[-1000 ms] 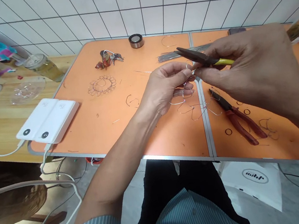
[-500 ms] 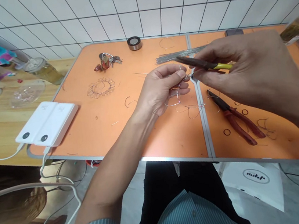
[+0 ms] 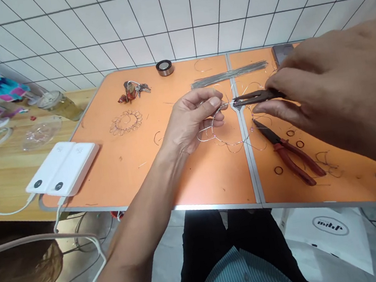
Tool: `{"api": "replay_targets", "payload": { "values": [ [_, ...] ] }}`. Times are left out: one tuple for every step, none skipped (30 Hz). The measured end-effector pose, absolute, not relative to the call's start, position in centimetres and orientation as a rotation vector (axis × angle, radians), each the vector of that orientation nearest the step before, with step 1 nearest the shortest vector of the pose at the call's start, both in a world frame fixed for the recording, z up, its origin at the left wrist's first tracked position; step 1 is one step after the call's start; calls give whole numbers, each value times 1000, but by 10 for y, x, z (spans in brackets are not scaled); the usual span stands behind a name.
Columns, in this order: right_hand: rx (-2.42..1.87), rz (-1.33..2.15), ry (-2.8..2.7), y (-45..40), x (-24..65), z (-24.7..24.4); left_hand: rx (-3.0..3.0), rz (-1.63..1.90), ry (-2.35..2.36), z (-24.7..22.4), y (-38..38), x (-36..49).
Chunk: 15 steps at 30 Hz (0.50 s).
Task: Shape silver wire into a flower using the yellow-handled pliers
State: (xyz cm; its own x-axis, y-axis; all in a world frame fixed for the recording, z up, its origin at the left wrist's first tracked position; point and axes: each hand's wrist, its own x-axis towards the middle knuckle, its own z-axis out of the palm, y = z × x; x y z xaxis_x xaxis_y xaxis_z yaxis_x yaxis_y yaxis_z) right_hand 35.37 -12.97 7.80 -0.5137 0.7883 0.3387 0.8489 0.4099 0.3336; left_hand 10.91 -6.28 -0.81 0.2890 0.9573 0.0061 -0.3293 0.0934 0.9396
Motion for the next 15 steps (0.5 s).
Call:
{"api": "replay_targets", "payload": {
  "values": [
    [-1508, -899, -2591, -130, 350, 80, 1056, 1112, 771, -8, -63, 109],
    [-1553, -999, -2633, -131, 347, 82, 1064, 1116, 770, -9, -63, 109],
    [-1599, -1048, -2665, -131, 343, 84, 1071, 1117, 765, -9, -63, 109],
    [-1627, -1061, -2684, -132, 339, 86, 1076, 1118, 759, -10, -63, 109],
    [-1635, -1047, -2689, -132, 336, 87, 1081, 1119, 750, -11, -62, 109],
    [-1625, -1004, -2679, -133, 334, 89, 1084, 1120, 736, -12, -62, 109],
    [-1606, -929, -2657, -134, 332, 90, 1085, 1121, 720, -13, -62, 108],
    [-1583, -831, -2625, -134, 331, 91, 1085, 1124, 701, -14, -62, 108],
    [-1566, -730, -2586, -135, 331, 91, 1084, 1126, 686, -14, -62, 108],
    [-1562, -650, -2558, -135, 331, 91, 1084, 1127, 678, -15, -62, 108],
    [-1566, -617, -2549, -135, 330, 91, 1084, 1127, 678, -15, -62, 108],
    [-1571, -642, -2560, -134, 330, 90, 1084, 1126, 683, -15, -62, 108],
    [-1573, -723, -2583, -134, 329, 90, 1085, 1125, 692, -14, -62, 108],
    [-1569, -827, -2612, -133, 329, 90, 1085, 1121, 699, -14, -62, 109],
    [-1562, -922, -2638, -132, 328, 90, 1084, 1119, 704, -13, -63, 109]
  ]
}}
